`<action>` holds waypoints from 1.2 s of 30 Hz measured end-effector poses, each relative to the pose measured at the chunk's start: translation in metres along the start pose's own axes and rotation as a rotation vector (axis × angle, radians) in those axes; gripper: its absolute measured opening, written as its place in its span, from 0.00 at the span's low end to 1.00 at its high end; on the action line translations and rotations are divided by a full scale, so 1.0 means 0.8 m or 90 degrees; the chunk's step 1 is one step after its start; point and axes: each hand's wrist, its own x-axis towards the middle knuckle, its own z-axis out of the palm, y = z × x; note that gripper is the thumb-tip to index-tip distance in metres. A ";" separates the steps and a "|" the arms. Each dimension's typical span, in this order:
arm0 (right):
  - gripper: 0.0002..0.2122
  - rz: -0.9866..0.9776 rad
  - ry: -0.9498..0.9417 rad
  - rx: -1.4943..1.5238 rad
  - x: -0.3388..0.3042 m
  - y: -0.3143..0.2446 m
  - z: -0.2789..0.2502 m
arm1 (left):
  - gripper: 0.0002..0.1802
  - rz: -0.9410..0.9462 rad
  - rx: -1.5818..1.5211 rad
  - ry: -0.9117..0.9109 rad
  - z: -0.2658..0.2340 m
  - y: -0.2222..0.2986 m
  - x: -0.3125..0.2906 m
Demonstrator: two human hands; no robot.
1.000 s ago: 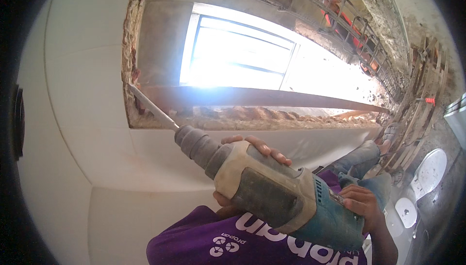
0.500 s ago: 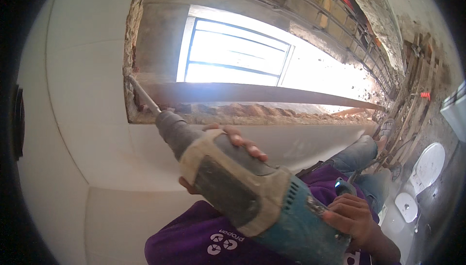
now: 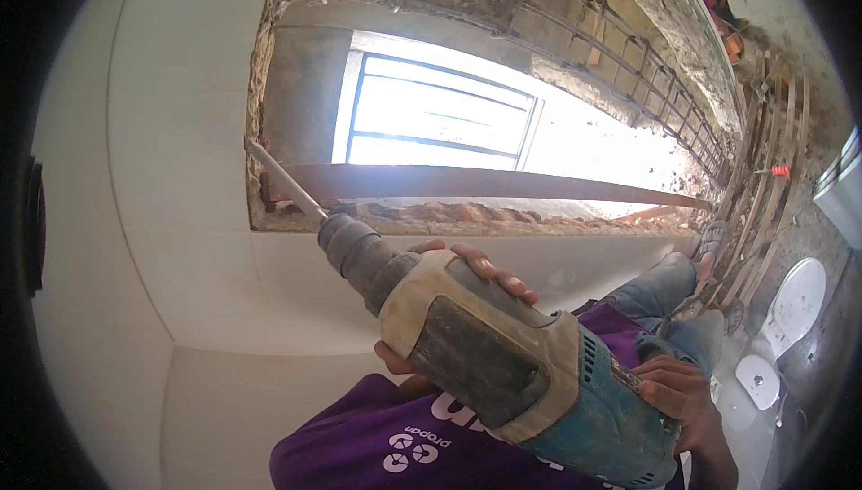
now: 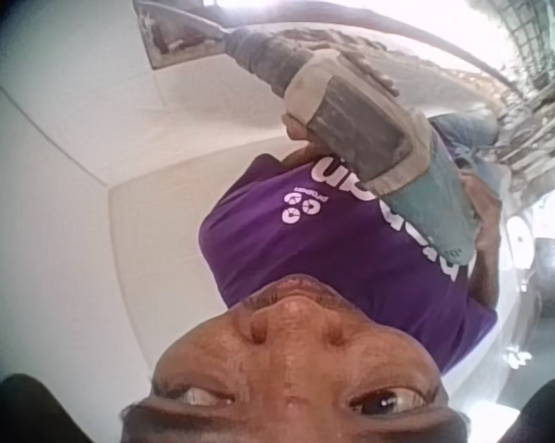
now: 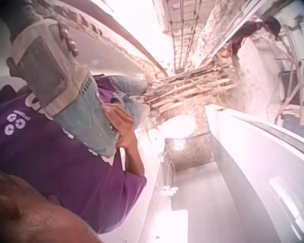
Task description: The person uses a heavy-duty rotary hammer drill to demolish a masonry wall, creating a large opening. The operator systematically chips away at the wall surface, generating significant dust and debris while exposing the internal structure.
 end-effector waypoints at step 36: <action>0.25 -0.012 -0.014 -0.055 0.031 0.009 0.054 | 0.46 -0.008 -0.034 -0.026 -0.051 0.028 -0.012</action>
